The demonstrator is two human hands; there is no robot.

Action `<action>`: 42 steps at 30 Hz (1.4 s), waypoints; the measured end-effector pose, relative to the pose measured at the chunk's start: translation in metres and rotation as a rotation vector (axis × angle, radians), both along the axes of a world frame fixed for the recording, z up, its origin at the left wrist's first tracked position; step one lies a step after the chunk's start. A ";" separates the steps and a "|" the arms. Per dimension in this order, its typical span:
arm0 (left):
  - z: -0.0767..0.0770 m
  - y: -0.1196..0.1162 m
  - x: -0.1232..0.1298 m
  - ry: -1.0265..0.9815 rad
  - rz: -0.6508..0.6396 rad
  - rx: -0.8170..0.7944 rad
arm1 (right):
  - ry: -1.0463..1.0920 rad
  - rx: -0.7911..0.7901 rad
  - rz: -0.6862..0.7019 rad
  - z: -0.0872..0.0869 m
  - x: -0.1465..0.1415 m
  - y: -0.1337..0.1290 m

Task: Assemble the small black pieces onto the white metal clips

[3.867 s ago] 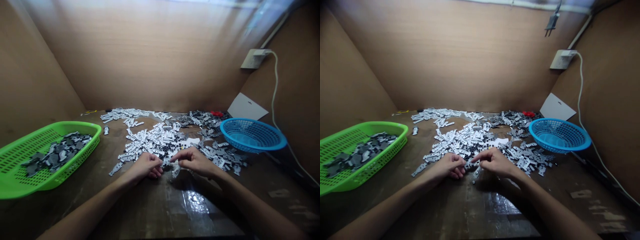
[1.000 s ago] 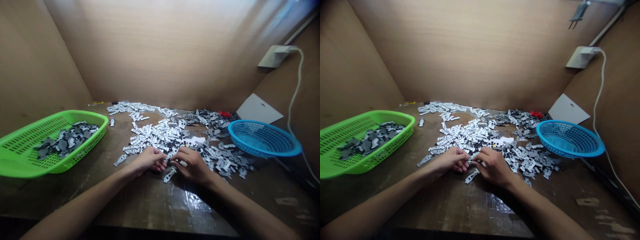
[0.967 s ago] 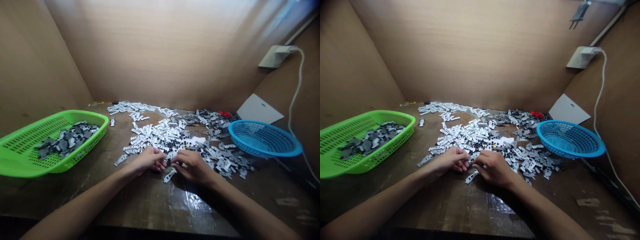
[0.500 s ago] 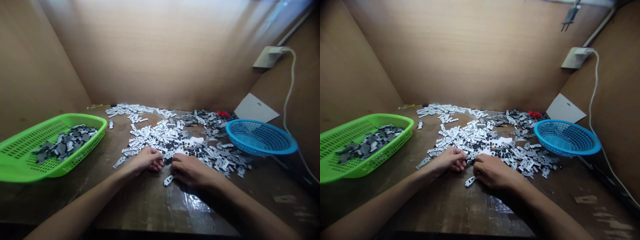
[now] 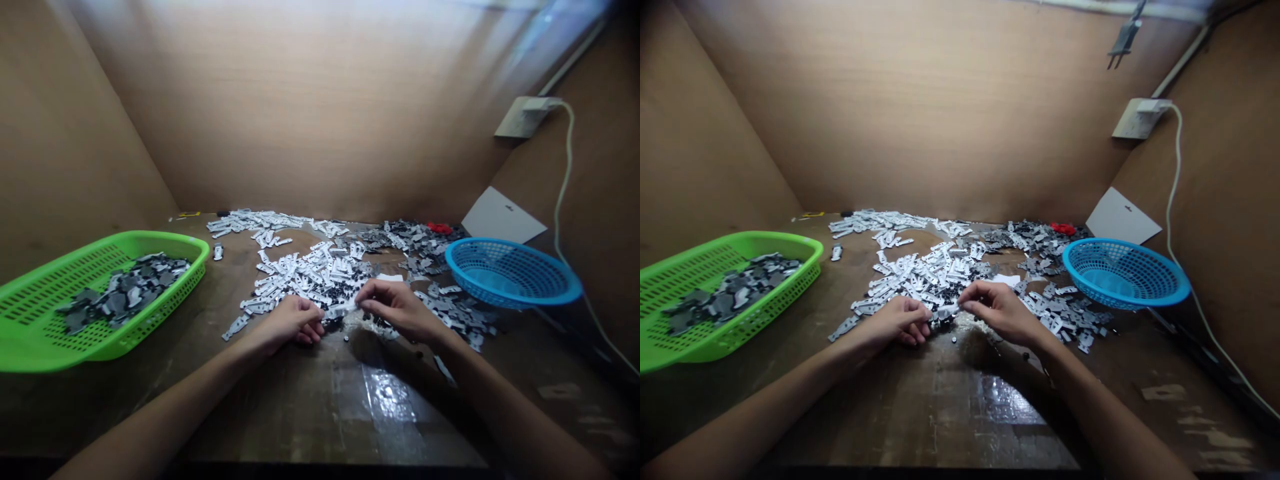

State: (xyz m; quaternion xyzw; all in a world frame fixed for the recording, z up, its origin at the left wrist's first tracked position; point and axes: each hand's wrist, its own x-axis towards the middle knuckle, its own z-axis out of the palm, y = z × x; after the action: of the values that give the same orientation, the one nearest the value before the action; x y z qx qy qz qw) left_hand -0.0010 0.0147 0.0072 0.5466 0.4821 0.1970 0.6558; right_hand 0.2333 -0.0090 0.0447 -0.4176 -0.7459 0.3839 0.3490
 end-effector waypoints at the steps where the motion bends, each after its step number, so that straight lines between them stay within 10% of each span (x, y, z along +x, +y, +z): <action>1: 0.001 0.000 0.000 0.000 -0.005 0.000 | 0.063 -0.038 -0.053 -0.002 0.000 0.002; 14: -0.005 -0.005 0.004 -0.001 -0.067 0.004 | 0.264 -0.314 -0.206 -0.023 -0.016 0.000; 42: -0.002 -0.005 0.003 -0.055 -0.006 -0.033 | 0.174 -0.190 -0.327 -0.032 -0.024 -0.001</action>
State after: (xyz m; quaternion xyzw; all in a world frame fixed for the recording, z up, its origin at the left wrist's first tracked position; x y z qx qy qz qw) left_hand 0.0024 0.0093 0.0052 0.5314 0.4653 0.2020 0.6784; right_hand 0.2097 -0.0098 0.0125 -0.5296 -0.5957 0.4253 0.4287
